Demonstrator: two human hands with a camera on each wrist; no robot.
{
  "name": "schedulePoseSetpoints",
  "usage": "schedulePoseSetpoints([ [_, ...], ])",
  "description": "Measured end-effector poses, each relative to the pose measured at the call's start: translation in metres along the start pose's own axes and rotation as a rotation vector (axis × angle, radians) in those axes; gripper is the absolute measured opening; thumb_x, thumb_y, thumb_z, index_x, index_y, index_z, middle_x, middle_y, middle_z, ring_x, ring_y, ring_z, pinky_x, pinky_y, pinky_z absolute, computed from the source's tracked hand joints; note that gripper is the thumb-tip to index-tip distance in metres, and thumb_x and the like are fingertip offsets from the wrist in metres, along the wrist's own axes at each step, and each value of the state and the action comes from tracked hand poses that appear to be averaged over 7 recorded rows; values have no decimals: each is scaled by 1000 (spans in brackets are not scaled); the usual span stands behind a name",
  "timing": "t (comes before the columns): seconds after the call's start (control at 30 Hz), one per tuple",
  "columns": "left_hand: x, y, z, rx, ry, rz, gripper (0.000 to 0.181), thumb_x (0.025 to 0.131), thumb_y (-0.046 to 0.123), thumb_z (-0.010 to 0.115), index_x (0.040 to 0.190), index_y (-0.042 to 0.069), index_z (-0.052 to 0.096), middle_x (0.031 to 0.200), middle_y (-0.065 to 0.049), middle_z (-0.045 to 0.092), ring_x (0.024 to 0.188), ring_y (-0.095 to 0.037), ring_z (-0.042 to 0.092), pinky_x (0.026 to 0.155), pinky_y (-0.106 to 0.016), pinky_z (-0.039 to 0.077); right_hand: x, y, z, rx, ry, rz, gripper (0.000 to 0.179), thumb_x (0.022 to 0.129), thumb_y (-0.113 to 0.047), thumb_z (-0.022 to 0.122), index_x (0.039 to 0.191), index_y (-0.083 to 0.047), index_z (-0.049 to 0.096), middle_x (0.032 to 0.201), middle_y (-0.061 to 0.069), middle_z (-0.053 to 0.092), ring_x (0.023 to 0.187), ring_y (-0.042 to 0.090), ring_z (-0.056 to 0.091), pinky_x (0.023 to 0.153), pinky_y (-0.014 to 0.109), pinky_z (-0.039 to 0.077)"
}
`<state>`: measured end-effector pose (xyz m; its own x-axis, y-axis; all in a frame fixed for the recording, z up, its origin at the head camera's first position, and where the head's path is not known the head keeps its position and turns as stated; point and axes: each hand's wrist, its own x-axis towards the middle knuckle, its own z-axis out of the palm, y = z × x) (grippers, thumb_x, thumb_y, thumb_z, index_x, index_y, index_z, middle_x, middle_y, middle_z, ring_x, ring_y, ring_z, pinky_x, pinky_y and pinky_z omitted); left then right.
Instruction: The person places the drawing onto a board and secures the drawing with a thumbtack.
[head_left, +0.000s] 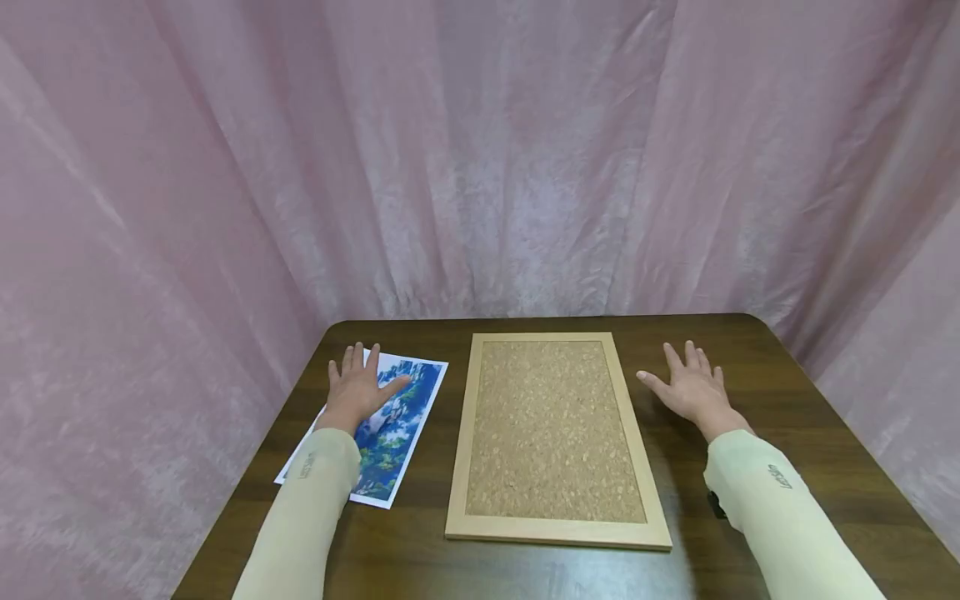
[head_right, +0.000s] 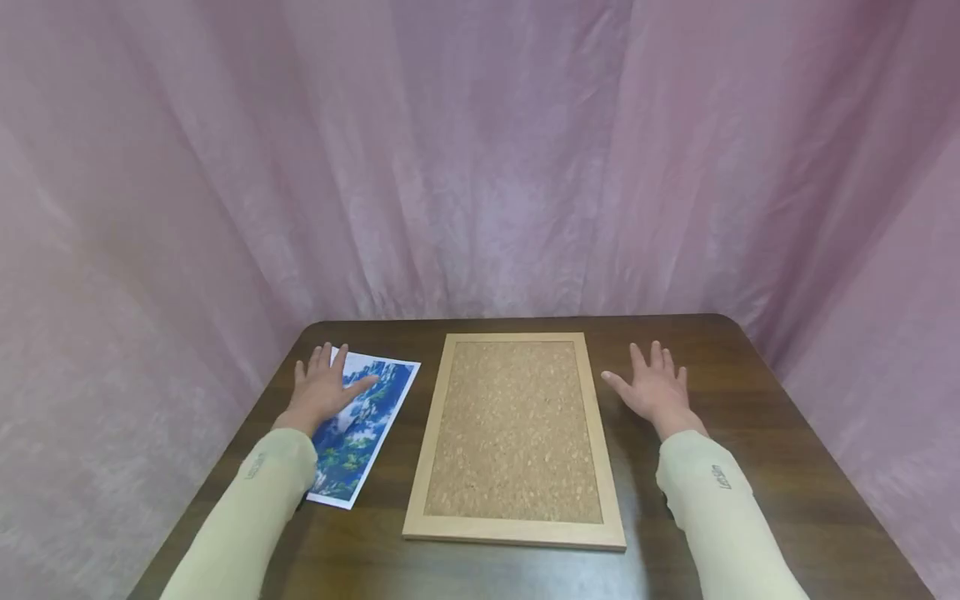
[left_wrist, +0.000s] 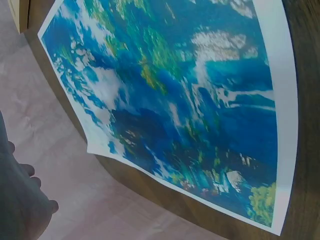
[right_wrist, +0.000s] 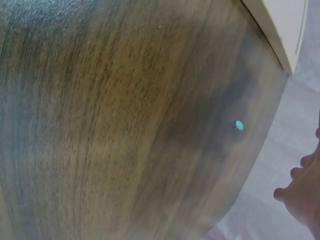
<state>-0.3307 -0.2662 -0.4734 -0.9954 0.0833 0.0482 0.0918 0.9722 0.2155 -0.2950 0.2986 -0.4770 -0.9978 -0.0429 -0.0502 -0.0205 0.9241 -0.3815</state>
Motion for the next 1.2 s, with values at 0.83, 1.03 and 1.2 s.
schedulePoseSetpoints([
  [0.83, -24, -55, -6, -133, -3, -143, 112, 88, 76, 45, 157, -2, 6, 158, -36, 6, 144, -54, 3, 109, -71, -2, -5, -12, 8, 151, -14, -21, 94, 99, -62, 43, 157, 4, 11, 156, 38, 5, 138, 63, 6, 104, 76, 12],
  [1.03, -28, -65, -4, -154, -10, -164, 113, 88, 76, 47, 157, -2, 3, 156, -37, 10, 142, -56, 8, 107, -74, 4, -9, -16, 8, 185, 2, -24, 93, 99, -61, 44, 155, 7, 15, 155, 39, 12, 139, 60, 12, 106, 73, 16],
  [1.2, -30, -69, -2, -182, -33, -198, 116, 86, 79, 46, 158, -1, 1, 156, -36, 9, 141, -57, 9, 107, -74, 8, -12, -15, 10, 210, 13, -40, 93, 100, -61, 43, 154, 9, 16, 153, 40, 15, 138, 59, 17, 106, 72, 20],
])
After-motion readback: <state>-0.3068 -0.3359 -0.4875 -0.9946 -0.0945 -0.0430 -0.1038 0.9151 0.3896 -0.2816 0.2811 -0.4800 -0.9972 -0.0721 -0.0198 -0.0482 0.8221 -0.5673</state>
